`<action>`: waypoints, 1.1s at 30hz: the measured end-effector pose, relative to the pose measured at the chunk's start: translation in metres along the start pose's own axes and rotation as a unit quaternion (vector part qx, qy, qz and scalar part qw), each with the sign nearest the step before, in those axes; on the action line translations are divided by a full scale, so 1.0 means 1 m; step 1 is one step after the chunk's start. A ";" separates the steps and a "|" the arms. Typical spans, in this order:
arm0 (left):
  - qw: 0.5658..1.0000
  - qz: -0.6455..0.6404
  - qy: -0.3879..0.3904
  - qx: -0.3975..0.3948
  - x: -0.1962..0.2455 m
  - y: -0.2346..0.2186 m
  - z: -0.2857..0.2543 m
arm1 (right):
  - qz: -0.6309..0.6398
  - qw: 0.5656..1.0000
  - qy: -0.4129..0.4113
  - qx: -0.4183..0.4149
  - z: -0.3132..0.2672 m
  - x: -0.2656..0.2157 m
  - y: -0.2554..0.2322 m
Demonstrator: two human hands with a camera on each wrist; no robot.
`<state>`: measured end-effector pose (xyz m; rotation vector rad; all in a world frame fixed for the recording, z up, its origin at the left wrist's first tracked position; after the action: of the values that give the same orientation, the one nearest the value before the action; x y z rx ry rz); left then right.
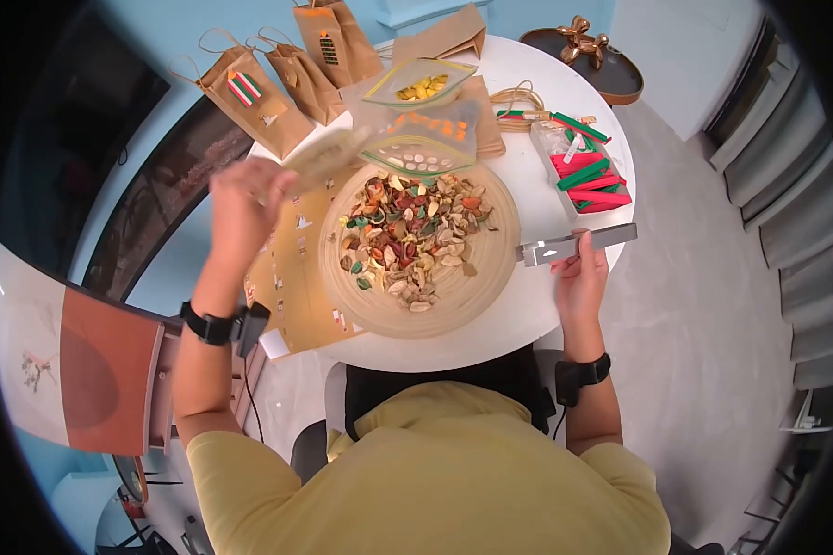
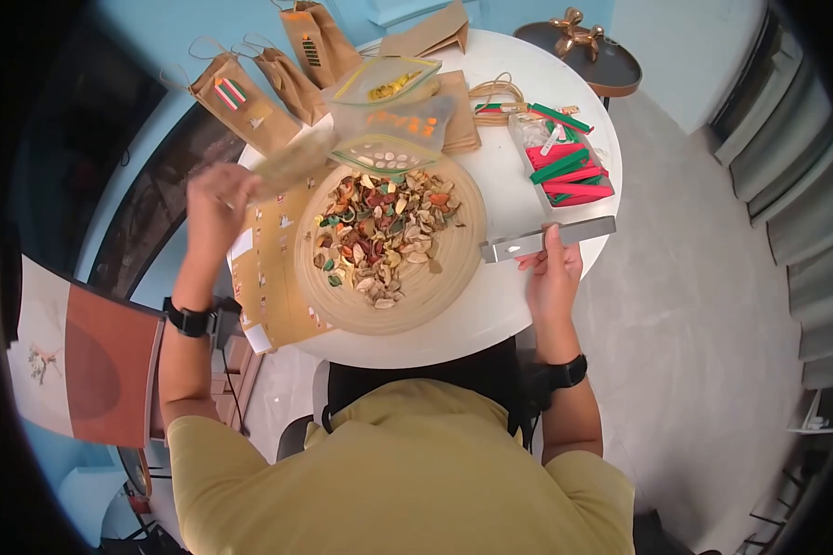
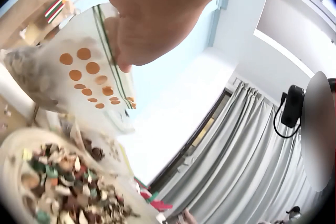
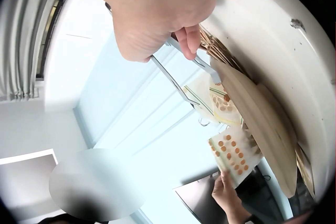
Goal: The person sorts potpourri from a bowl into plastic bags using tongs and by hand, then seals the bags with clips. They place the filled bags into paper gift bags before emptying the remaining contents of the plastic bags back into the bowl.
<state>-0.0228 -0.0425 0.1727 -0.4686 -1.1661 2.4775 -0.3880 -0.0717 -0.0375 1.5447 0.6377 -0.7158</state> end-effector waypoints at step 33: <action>0.924 -0.273 -0.168 0.208 -0.054 0.051 -0.026 | 0.005 0.993 0.024 -0.118 -0.005 0.001 -0.001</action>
<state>0.0272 -0.0807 0.1247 0.3709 -0.7037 2.2426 -0.3874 -0.0665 -0.0385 1.3488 0.7233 -0.5743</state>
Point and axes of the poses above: each hand's wrist, its own z-axis towards the middle knuckle, its own y-axis out of the palm, x = y × z, the point moved 4 cm from there along z, towards the middle knuckle, and after that the axes turned 11 degrees about y, right-handed, at the moved point
